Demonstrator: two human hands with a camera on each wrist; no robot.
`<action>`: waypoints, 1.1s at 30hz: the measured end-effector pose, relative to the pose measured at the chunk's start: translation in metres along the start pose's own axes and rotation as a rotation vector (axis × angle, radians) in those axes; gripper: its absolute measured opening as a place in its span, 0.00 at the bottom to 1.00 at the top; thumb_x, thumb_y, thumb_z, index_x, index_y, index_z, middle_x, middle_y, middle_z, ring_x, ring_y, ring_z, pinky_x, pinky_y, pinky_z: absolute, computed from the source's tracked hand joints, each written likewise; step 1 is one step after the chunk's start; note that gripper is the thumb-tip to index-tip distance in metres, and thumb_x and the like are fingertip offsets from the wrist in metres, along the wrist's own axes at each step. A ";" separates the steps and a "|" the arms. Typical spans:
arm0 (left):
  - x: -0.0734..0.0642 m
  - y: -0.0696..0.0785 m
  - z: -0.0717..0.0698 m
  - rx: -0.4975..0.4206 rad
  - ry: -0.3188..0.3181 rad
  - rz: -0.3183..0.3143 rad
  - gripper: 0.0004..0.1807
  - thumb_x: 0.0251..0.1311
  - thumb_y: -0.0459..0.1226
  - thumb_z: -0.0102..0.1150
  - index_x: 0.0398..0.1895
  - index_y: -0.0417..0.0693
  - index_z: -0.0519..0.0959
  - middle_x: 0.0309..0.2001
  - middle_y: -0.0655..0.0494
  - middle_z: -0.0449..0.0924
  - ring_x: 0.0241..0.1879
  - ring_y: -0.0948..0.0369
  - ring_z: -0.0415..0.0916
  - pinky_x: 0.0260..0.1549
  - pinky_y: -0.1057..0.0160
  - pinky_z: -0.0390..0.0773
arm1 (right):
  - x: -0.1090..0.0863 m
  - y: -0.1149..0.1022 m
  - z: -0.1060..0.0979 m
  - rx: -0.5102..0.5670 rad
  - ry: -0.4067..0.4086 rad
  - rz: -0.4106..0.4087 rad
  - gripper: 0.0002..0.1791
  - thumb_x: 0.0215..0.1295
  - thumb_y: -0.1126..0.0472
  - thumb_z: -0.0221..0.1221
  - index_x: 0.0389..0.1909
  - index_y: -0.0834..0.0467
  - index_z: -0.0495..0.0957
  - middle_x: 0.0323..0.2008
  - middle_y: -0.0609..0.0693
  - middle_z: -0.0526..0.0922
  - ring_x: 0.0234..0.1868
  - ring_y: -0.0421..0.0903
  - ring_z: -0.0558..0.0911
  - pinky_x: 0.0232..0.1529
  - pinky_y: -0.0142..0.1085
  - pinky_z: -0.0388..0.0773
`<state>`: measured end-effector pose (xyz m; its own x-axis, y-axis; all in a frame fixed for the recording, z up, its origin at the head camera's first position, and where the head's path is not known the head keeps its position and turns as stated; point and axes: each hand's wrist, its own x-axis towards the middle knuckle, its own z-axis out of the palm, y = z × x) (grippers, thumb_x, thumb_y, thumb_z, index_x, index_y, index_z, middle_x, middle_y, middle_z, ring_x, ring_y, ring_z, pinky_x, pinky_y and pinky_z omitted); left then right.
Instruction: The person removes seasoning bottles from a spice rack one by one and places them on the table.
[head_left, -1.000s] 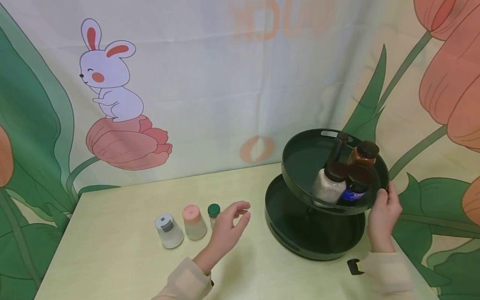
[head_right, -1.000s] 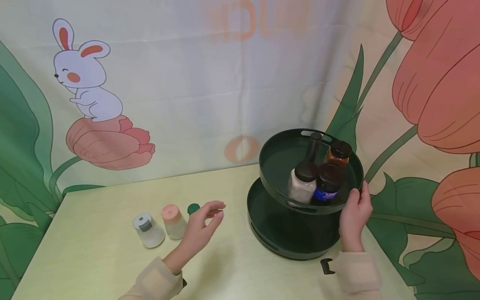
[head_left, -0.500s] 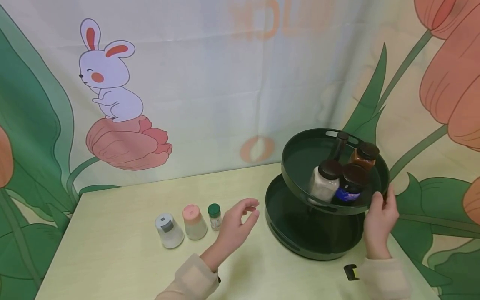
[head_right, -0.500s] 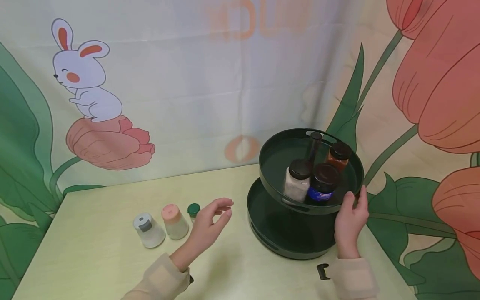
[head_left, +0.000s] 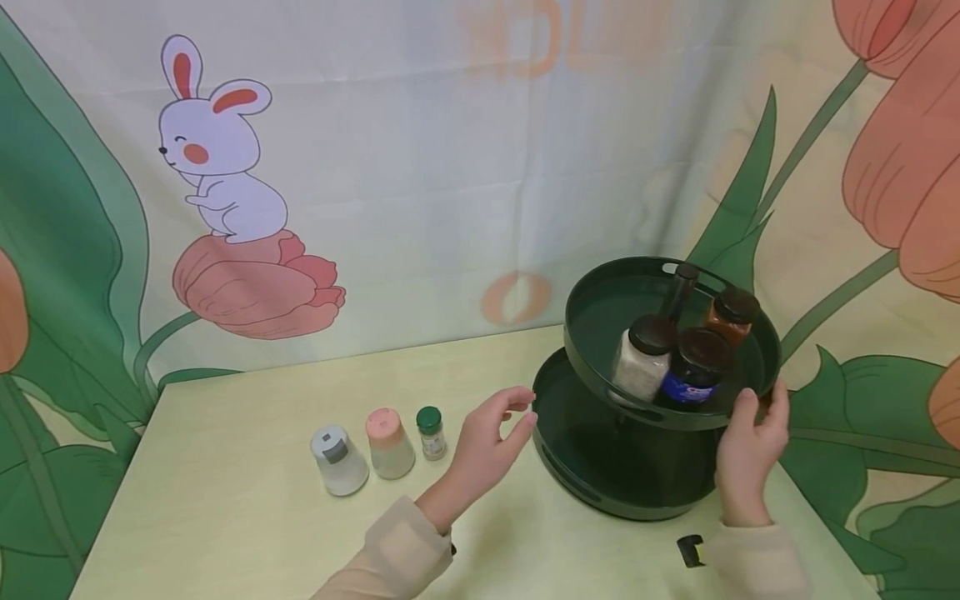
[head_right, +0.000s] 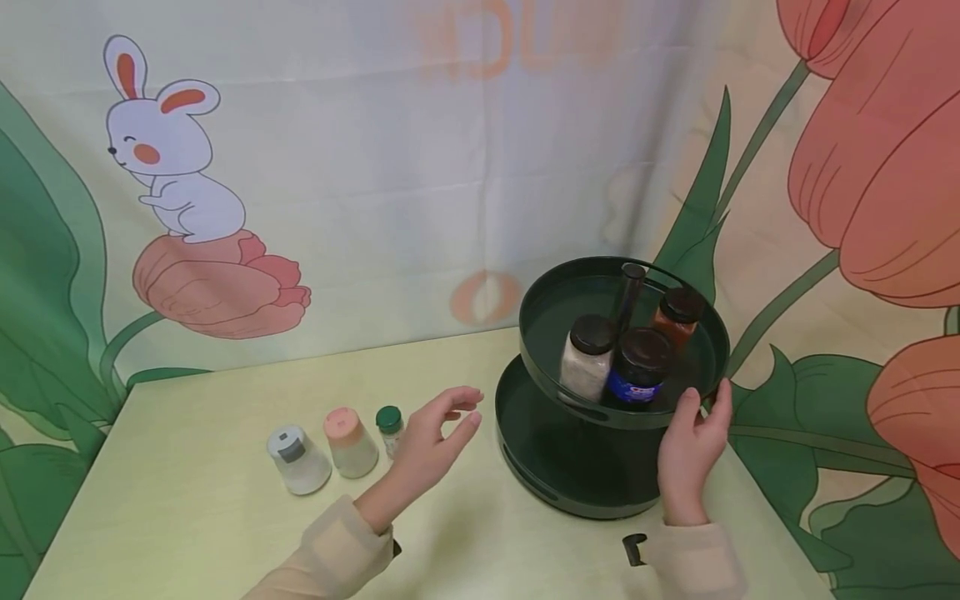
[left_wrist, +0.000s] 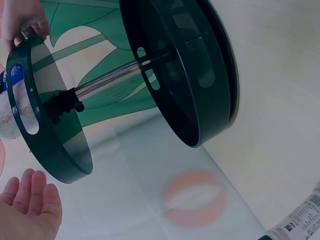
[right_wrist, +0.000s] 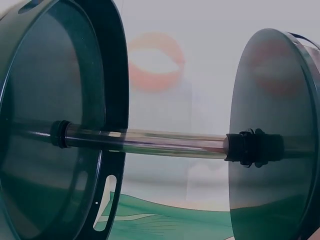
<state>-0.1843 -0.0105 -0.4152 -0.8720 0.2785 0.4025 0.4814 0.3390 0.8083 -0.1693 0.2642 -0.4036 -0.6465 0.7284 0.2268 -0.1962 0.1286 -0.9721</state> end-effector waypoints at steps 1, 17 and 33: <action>0.001 0.001 0.001 -0.004 -0.005 -0.001 0.15 0.58 0.37 0.52 0.49 0.43 0.72 0.47 0.52 0.77 0.47 0.60 0.74 0.46 0.58 0.74 | -0.001 0.000 0.000 0.005 0.002 -0.003 0.25 0.66 0.59 0.42 0.64 0.57 0.56 0.61 0.58 0.61 0.59 0.46 0.61 0.58 0.31 0.58; 0.026 0.013 -0.005 0.062 -0.028 0.029 0.21 0.56 0.40 0.55 0.53 0.45 0.69 0.51 0.54 0.73 0.51 0.60 0.70 0.49 0.61 0.72 | 0.024 -0.011 -0.005 0.014 -0.045 0.121 0.27 0.66 0.60 0.39 0.65 0.63 0.49 0.67 0.57 0.49 0.67 0.42 0.50 0.67 0.32 0.46; 0.048 0.027 0.009 0.153 -0.126 0.113 0.29 0.53 0.45 0.56 0.58 0.44 0.65 0.57 0.52 0.69 0.59 0.56 0.62 0.57 0.55 0.64 | 0.055 -0.009 -0.004 0.056 -0.102 0.198 0.24 0.66 0.64 0.34 0.63 0.56 0.58 0.64 0.53 0.59 0.63 0.43 0.59 0.64 0.35 0.55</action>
<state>-0.2126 0.0204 -0.3779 -0.7986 0.4293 0.4218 0.5912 0.4287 0.6831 -0.1996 0.3055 -0.3824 -0.7470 0.6636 0.0396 -0.0966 -0.0494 -0.9941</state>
